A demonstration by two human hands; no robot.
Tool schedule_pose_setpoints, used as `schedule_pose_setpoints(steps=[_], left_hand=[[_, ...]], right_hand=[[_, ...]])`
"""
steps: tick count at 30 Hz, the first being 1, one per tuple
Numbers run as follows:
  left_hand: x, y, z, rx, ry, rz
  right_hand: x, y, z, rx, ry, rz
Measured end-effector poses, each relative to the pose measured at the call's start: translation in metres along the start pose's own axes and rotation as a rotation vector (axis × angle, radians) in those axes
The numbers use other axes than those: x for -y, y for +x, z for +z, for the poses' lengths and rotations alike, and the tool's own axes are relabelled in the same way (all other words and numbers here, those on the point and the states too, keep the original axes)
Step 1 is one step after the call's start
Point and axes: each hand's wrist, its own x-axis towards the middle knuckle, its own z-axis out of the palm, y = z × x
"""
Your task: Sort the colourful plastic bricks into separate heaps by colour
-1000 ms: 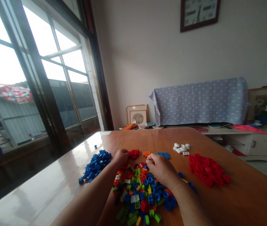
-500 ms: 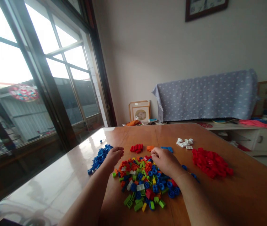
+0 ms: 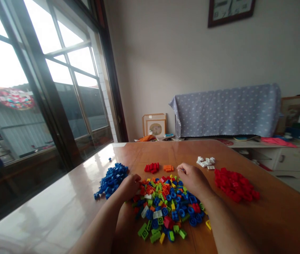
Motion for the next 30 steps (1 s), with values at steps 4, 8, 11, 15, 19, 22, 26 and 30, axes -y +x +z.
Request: schedule_pose_setpoints(steps=[4, 8, 11, 15, 19, 22, 26, 30], left_hand=[[-0.003, 0.001, 0.004, -0.006, -0.082, 0.074], [-0.001, 0.003, 0.005, -0.005, -0.142, 0.100], [0.006, 0.007, 0.002, -0.034, -0.160, 0.097], [0.017, 0.011, 0.000, -0.070, -0.139, 0.077], [0.022, 0.011, -0.001, -0.044, -0.098, 0.073], [0.021, 0.010, -0.002, 0.000, -0.083, 0.068], [0.017, 0.008, -0.004, 0.051, -0.083, 0.051], [0.016, 0.003, -0.006, 0.055, -0.122, 0.036]], right_hand=[[-0.010, 0.004, -0.005, -0.074, 0.005, 0.064], [-0.010, 0.003, -0.005, -0.064, -0.003, 0.073], [-0.009, 0.002, -0.002, -0.054, -0.024, 0.061], [-0.010, 0.001, 0.002, -0.055, -0.041, 0.045], [-0.012, 0.002, 0.005, -0.046, -0.051, 0.039], [-0.011, 0.001, 0.006, -0.038, -0.060, 0.035], [-0.008, 0.000, 0.006, -0.033, -0.054, 0.032], [-0.003, -0.002, 0.006, -0.023, -0.067, 0.033]])
